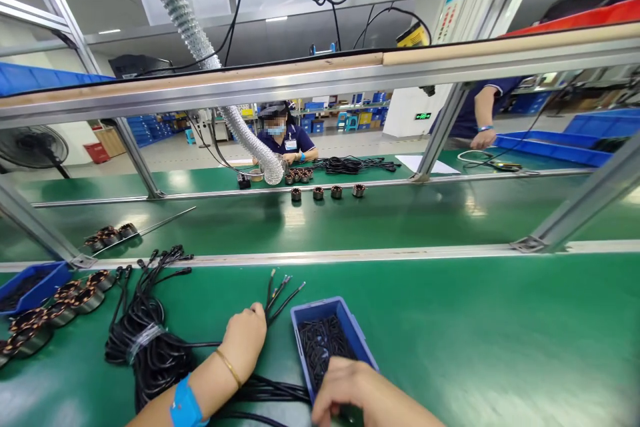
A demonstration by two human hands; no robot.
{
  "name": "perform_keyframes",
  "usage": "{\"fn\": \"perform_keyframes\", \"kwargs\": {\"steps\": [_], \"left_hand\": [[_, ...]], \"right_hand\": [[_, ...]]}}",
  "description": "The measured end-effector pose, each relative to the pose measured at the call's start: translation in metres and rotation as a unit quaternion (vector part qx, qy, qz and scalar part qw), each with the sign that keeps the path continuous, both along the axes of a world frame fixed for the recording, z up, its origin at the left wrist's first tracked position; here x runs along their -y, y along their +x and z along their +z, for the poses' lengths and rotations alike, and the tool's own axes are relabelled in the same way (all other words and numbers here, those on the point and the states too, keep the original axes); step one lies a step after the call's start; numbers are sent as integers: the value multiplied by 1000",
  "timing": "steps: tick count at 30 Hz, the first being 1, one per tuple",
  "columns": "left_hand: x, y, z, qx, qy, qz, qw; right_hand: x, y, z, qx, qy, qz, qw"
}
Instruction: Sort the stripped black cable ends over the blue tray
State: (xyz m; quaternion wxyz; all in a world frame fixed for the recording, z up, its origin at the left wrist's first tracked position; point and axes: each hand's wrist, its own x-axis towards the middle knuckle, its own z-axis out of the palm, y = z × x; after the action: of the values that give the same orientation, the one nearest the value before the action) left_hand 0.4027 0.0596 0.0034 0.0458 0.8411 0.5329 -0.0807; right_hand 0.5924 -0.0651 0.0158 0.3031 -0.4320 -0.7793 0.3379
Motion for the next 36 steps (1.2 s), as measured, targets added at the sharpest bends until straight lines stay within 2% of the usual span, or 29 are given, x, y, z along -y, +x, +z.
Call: {"fn": "perform_keyframes", "kwargs": {"steps": [2,4,7,9,10,12,14,17,21,25,28,32,36], "left_hand": [[-1,-1,5,8,3,-11,1000],[-4,-5,17,29,13,-29,999],[-4,-9,40,75,26,-51,996],[1,-9,54,159,-21,-77,984],[5,-7,59,217,-70,-96,969],[14,-3,63,322,-198,-138,915],[20,2,61,367,-313,-160,861],[19,8,50,418,-423,-113,796],[8,11,39,529,-485,13,697],[5,9,36,592,-478,72,645],[5,8,31,607,-476,99,629],[5,8,22,594,-467,68,652],[2,7,16,576,-467,30,670]], "right_hand": [[-6,4,0,60,11,-112,992],[-13,6,-7,147,50,-205,967],[-23,3,-27,276,110,-253,921],[-29,-2,-40,327,135,-260,898],[-32,-5,-45,342,142,-260,892],[-37,-10,-53,358,143,-254,887],[-42,-14,-57,364,135,-244,889],[-47,-17,-57,366,129,-245,888],[-46,-15,-48,362,118,-256,888],[-38,-8,-36,340,105,-271,894],[-33,-4,-32,323,94,-289,896],[-33,-5,-32,358,89,-291,883],[-43,-13,-30,381,22,-243,892]]}}
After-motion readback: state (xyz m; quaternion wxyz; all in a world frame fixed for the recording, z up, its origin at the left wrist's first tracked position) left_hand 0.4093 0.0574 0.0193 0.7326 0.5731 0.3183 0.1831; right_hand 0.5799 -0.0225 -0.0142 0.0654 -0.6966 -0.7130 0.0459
